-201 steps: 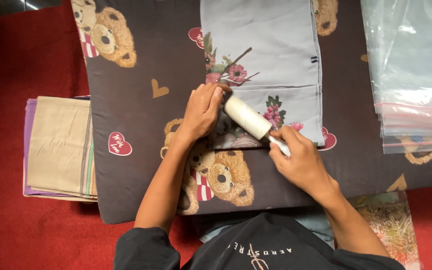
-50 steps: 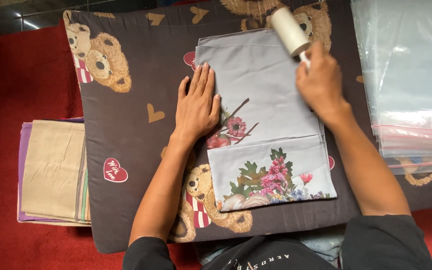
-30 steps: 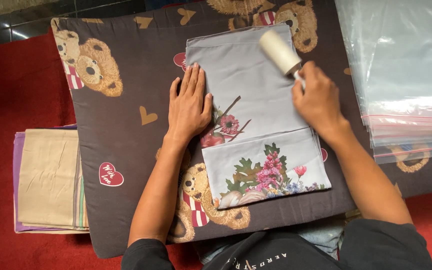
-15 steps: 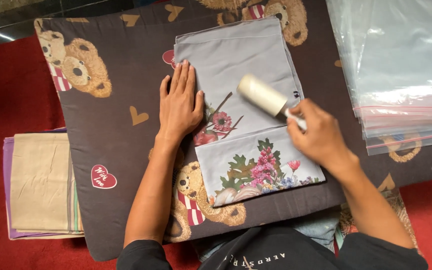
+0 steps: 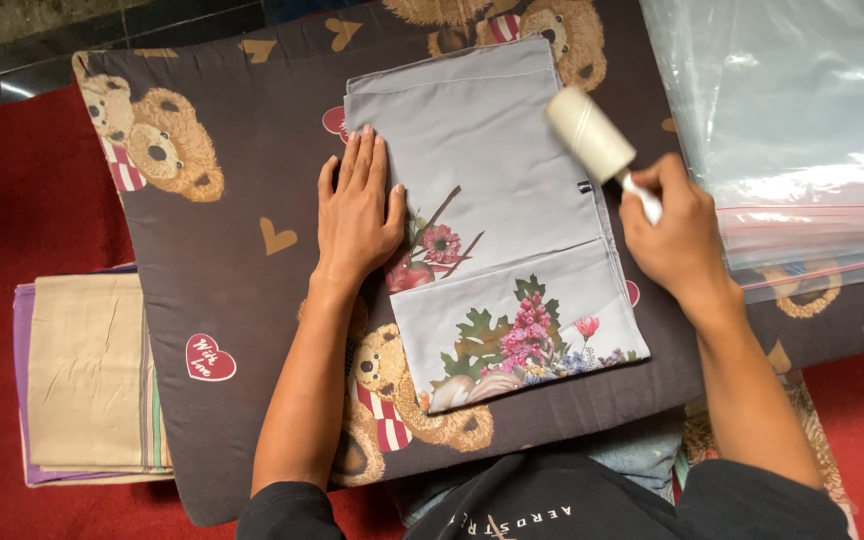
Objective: Folding a piece of fabric and using a lint roller to clean its surface.
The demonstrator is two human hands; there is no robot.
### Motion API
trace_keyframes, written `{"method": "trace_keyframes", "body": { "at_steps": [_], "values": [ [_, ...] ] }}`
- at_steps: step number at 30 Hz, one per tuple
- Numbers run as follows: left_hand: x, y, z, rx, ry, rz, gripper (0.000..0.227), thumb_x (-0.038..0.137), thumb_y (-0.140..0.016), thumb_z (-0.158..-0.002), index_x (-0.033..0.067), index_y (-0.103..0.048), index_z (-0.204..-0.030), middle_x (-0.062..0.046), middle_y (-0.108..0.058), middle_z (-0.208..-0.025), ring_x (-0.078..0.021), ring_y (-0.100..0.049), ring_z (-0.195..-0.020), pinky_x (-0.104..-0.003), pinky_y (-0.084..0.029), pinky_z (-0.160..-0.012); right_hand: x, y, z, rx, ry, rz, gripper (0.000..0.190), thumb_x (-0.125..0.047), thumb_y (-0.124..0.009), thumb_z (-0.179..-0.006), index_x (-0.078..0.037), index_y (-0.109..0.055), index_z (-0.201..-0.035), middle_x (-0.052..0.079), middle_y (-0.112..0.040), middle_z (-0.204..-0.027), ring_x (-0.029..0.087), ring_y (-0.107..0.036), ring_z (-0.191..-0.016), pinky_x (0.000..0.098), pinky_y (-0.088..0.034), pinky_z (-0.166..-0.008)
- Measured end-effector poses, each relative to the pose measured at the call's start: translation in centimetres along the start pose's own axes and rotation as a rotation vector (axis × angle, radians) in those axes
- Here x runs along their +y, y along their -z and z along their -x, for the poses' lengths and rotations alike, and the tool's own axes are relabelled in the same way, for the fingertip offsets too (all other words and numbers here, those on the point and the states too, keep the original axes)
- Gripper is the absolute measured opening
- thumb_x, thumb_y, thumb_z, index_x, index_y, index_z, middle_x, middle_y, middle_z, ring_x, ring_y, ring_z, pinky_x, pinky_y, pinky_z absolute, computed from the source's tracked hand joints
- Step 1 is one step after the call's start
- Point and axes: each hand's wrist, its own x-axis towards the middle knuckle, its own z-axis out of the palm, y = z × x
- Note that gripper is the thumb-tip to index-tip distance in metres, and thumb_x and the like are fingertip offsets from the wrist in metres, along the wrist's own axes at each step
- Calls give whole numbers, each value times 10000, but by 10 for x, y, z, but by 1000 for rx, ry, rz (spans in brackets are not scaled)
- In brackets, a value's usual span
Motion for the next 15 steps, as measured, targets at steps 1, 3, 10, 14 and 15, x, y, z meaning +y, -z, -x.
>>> {"method": "trace_keyframes", "body": {
  "at_steps": [1, 3, 10, 14, 15],
  "values": [
    [-1, 0, 0, -1, 0, -5, 633, 345, -503, -1030, 4, -421, -1558, -179, -360, -1647, -290, -291, -1544, -491, -175, -1219, 0, 2, 7, -53, -19, -38, 146, -26, -699, -927, -4, -627, -1052, 248, -725, -944, 470, -714, -923, 518, -566, -774],
    [1, -1, 0, -11, 1, -4, 635, 345, -505, -1031, 6, -418, -1560, -178, -355, -1650, -290, -288, -1545, -493, -174, -1220, -5, 10, 22, -112, -45, -73, 156, -38, -716, -905, -16, -639, -1040, 239, -730, -941, 461, -715, -937, 513, -562, -783],
    [3, 3, 0, -20, -1, 2, 633, 338, -504, -1040, -2, -407, -1565, -184, -354, -1650, -296, -284, -1546, -495, -171, -1220, -8, 17, 37, -292, -160, -177, 139, -58, -740, -832, -13, -661, -938, 209, -755, -862, 414, -740, -887, 484, -587, -788],
    [2, 3, 0, -12, -2, -1, 628, 333, -503, -1042, -3, -411, -1565, -189, -361, -1646, -301, -292, -1543, -499, -172, -1219, 22, 6, 29, -184, -127, -104, 130, -78, -755, -912, -30, -666, -994, 205, -741, -896, 407, -730, -905, 483, -573, -775],
    [5, 5, 0, -13, 0, -2, 628, 333, -503, -1042, -3, -411, -1565, -189, -361, -1646, -301, -292, -1543, -499, -172, -1219, 17, 9, 23, -186, -126, -106, 130, -78, -755, -912, -30, -666, -994, 205, -741, -896, 407, -730, -905, 483, -573, -775]
  ]
}}
